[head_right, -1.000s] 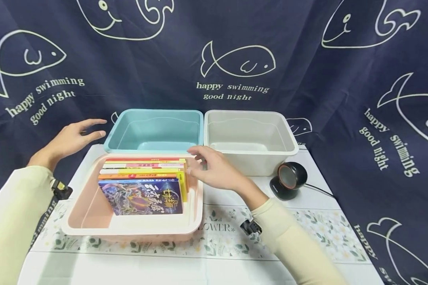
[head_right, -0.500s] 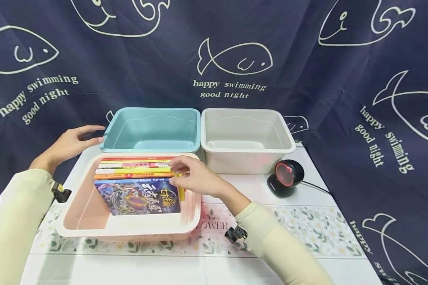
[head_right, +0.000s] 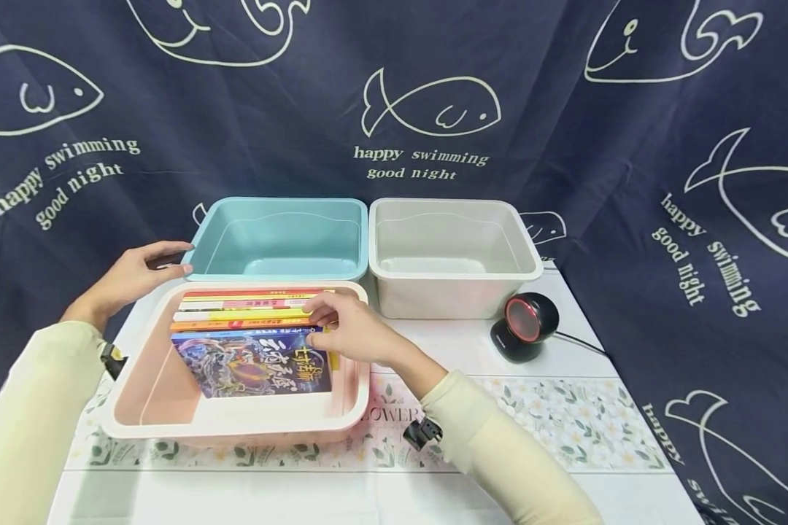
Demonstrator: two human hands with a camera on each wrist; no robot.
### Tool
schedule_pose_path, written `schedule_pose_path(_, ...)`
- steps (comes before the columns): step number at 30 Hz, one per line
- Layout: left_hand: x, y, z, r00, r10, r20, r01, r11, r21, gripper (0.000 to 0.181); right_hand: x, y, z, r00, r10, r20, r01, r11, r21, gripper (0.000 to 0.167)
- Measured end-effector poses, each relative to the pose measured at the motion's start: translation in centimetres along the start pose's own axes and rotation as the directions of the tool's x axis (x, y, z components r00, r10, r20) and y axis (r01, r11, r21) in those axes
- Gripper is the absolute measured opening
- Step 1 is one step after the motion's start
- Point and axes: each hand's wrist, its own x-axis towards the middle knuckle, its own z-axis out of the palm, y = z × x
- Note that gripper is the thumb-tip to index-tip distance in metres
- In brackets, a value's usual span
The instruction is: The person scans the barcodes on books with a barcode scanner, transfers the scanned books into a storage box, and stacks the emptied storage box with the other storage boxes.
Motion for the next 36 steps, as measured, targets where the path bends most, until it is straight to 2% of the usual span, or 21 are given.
schedule_pose_path(10, 0.1, -0.1, 0.5, 1.000, -0.027, 0.016, 0.029, 0.996, -0.088, 0.070, -0.1, -0.2, -0.2, 1.000, 0.004, -0.011, -0.004, 0.999, -0.036, 0.035)
schedule_pose_path(26, -0.1, -0.8, 1.0, 1.000, -0.002, -0.016, 0.000, 0.994, -0.105, 0.066, 0.4, -0.5, 0.5, 0.999, 0.047, 0.002, -0.046, 0.996, -0.074, 0.031)
schedule_pose_path(36, -0.3, -1.2, 1.0, 0.999, -0.033, 0.002, 0.033, 0.991, -0.131, 0.072, 1.0, -0.6, 1.0, 0.998, 0.057, -0.014, -0.058, 0.994, -0.095, 0.028)
